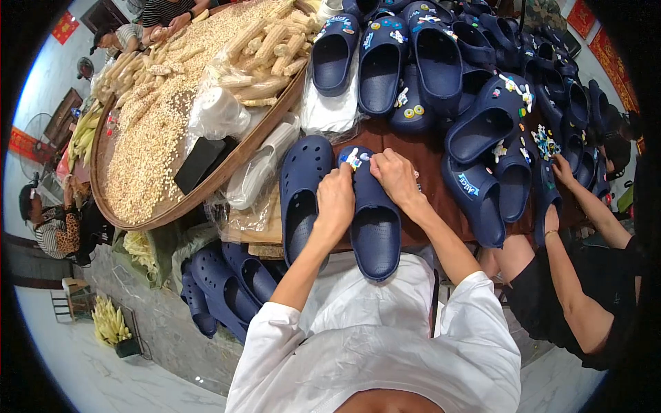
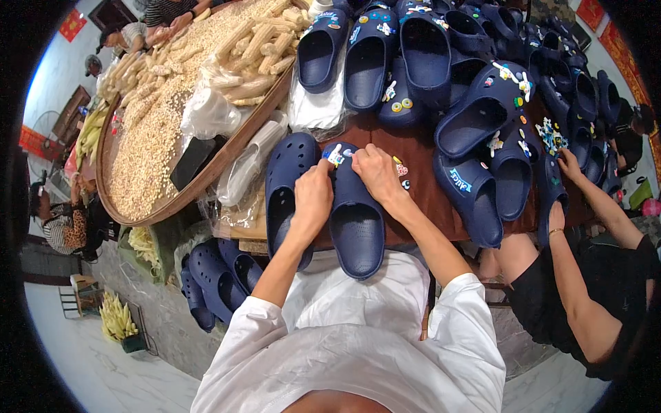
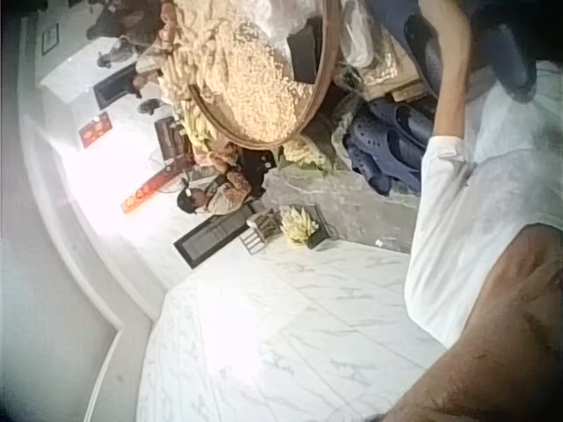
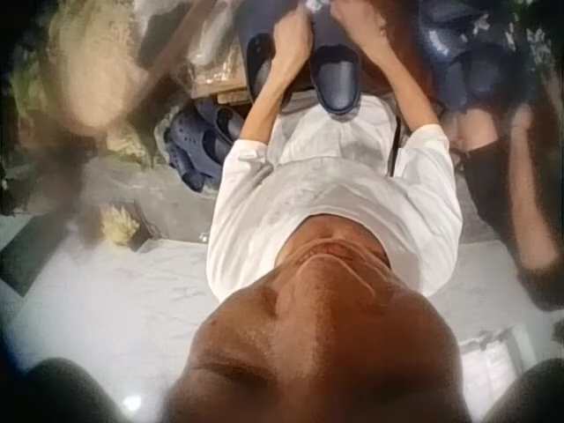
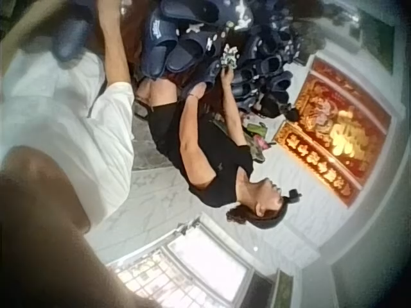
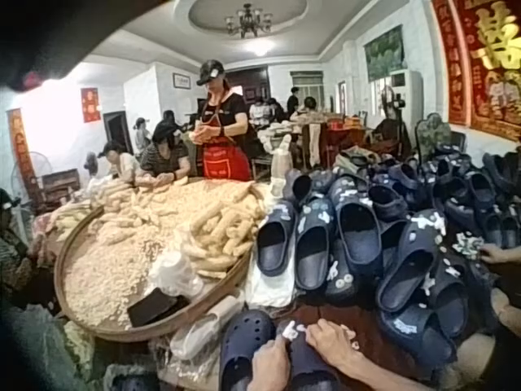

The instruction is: Decorating blue clog shoes by pushing plastic charms into the ventilation holes.

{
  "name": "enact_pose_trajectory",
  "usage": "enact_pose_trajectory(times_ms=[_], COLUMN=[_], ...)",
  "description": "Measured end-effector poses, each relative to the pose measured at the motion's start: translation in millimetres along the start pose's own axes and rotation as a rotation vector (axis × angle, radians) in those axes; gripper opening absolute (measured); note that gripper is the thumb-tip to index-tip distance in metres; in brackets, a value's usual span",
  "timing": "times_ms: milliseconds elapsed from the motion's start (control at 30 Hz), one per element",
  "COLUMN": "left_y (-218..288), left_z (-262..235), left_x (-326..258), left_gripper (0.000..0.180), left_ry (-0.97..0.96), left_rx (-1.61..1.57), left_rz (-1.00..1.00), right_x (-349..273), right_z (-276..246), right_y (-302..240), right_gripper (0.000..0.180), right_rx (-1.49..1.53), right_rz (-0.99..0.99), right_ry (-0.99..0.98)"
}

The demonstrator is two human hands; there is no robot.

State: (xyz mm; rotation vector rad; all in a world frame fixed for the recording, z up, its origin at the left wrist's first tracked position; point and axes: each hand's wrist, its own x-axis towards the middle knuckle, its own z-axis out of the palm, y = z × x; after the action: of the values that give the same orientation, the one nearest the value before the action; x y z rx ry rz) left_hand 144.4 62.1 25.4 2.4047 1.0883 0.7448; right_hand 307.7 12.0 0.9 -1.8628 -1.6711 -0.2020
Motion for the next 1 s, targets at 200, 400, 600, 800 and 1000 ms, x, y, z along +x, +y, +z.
enact_pose_trajectory(times_ms=[200,400,600,800,1000], left_y=[0.2,0.1,-3.7,28.6,46.4], left_z=[-2.7,-5.7,-5.9,-17.2,22.3], left_x=[-9.5,-13.9,-15.4,7.9,35.5], left_gripper=[0.018,0.020,0.022,0.022,0.020], left_ry=[0.025,0.050,0.067,0.014,-0.232], left_rx=[-0.006,-0.061,-0.082,-0.255,-0.242], left_rz=[0.046,0.087,0.122,0.124,0.301], right_x=[-2.7,-6.4,-17.1,-40.8,-50.2], right_z=[-3.6,0.7,-10.2,-24.4,-32.6], right_y=[0.2,6.5,29.1,56.3,54.7], right_gripper=[0.007,0.014,0.022,0.019,0.014], right_rx=[0.142,0.420,0.613,0.163,0.209], right_rz=[0.042,0.416,0.683,0.384,0.351], right_ry=[0.107,0.102,0.063,0.043,0.011])
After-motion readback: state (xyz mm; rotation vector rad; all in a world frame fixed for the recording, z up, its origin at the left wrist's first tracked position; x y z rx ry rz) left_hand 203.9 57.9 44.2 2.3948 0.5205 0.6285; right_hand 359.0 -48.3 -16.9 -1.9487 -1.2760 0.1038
